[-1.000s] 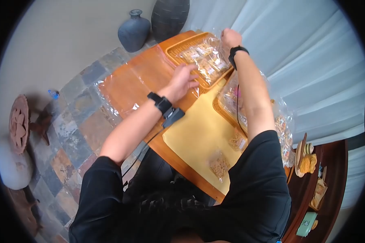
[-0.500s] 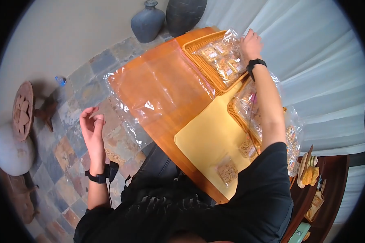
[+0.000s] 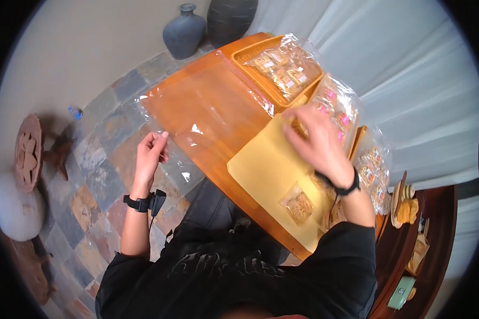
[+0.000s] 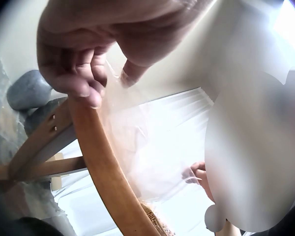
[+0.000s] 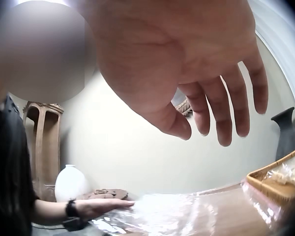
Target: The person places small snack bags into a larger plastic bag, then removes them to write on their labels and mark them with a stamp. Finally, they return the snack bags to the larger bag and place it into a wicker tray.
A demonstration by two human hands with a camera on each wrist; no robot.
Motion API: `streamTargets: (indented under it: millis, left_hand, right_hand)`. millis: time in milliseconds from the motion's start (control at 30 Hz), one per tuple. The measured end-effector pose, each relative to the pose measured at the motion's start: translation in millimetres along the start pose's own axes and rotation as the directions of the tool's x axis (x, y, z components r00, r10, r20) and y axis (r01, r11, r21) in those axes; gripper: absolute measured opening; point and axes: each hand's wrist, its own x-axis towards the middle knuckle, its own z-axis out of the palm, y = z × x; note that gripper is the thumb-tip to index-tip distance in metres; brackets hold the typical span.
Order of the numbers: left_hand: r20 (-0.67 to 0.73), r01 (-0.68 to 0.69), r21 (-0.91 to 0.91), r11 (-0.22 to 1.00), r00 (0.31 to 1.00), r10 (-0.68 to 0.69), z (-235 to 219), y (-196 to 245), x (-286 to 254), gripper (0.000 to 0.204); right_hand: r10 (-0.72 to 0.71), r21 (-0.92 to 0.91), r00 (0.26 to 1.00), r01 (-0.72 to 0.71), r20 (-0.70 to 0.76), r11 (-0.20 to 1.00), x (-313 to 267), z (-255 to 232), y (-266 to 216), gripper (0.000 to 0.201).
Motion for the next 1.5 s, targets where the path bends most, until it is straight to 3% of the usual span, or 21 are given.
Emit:
streamTargets:
  millis: [67,167,233,300,367,567,700,833,900,933,967,1033,1100,1133,1167,1233,1300,1367,1433,1467,1500]
  left_hand:
    - [0.014,-0.026,0.013,1.000,1.000,0.026,0,2,3,0.026]
    - [0.038,-0.050,0.040,0.998,0.998,0.048,-2,-1,6,0.030]
    - [0.057,-0.046,0.083,0.995,0.998,0.041,-4,-2,12,0.029]
    - [0.047,-0.024,0.157,0.987,0.999,0.017,-7,-4,18,0.037]
    - [0.006,-0.213,0.551,0.807,0.968,0.252,-9,-5,27,0.048]
    - [-0.030,-0.222,0.765,0.605,0.925,0.378,2,5,23,0.054]
    - [-0.067,-0.166,0.901,0.400,0.859,0.508,19,27,2,0.048]
    - [-0.020,-0.147,0.960,0.240,0.815,0.579,30,58,-3,0.040]
    - [-0.035,-0.370,0.799,0.475,0.758,0.651,40,72,-10,0.032]
    - [0.004,-0.471,0.674,0.569,0.773,0.634,40,77,-12,0.026]
    - [0.027,-0.483,0.685,0.545,0.765,0.644,48,84,-16,0.026]
    - [0.017,-0.699,0.302,0.648,0.683,0.730,68,96,-26,0.027]
    - [0.104,-0.724,0.214,0.656,0.685,0.721,67,105,-30,0.028]
    - [0.214,-0.737,0.014,0.676,0.663,0.718,70,110,-34,0.033]
    - [0.313,-0.702,-0.186,0.688,0.621,0.719,76,114,-38,0.038]
    - [0.263,-0.622,-0.296,0.725,0.676,0.688,96,112,-57,0.041]
    - [0.557,-0.274,-0.704,0.655,0.359,0.749,112,116,-70,0.045]
    - [0.592,-0.212,-0.711,0.670,0.333,0.734,117,110,-69,0.042]
    - [0.641,0.107,-0.760,0.641,0.286,0.713,130,102,-69,0.040]
    - [0.629,0.189,-0.773,0.606,0.346,0.696,133,93,-69,0.034]
    - [0.630,0.194,-0.773,0.604,0.344,0.696,136,86,-69,0.034]
  right_hand:
    - [0.042,0.009,0.999,-0.042,0.017,0.999,-43,-18,-24,0.020]
    - [0.309,0.111,0.944,-0.322,0.119,0.940,-103,-41,-42,0.017]
    - [0.558,0.130,0.820,-0.572,0.127,0.810,-145,-57,-40,0.013]
    - [0.691,0.186,0.723,-0.680,0.012,0.709,-188,-64,-31,0.011]
    - [0.819,0.317,0.574,-0.775,-0.009,0.547,-229,-72,-28,0.011]
    - [0.922,0.679,0.386,-0.666,-0.043,0.310,-330,-54,-31,0.009]
    - [0.959,0.756,0.283,-0.628,0.004,0.182,-362,-27,-39,0.009]
    - [0.940,0.814,0.324,-0.571,0.102,0.109,-362,-3,-40,0.012]
    - [0.935,0.795,0.335,-0.596,0.118,0.113,-364,-1,-37,0.014]
    - [0.921,0.797,0.367,-0.591,0.129,0.123,-367,-1,-35,0.014]
    - [0.907,0.801,0.399,-0.583,0.138,0.135,-370,-2,-34,0.014]
    - [0.916,0.805,0.380,-0.580,0.131,0.125,-378,-7,-30,0.015]
    - [0.926,0.793,0.363,-0.591,0.099,0.147,-379,-17,-30,0.014]
    - [0.931,0.802,0.353,-0.581,0.095,0.139,-383,-16,-29,0.014]
    - [0.929,0.839,0.363,-0.526,0.075,0.138,-386,-16,-27,0.014]
    - [0.926,0.872,0.372,-0.471,0.058,0.135,-386,-18,-27,0.014]
    - [0.921,0.928,0.389,-0.336,-0.020,0.162,-376,-21,-32,0.016]
    - [0.901,0.943,0.426,-0.264,-0.076,0.204,-368,-21,-35,0.018]
    - [0.880,0.950,0.455,-0.190,-0.137,0.246,-356,-22,-39,0.021]
    - [0.843,0.958,0.502,-0.089,-0.192,0.271,-349,-22,-40,0.024]
    - [0.804,0.957,0.540,0.012,-0.251,0.291,-344,-22,-42,0.027]
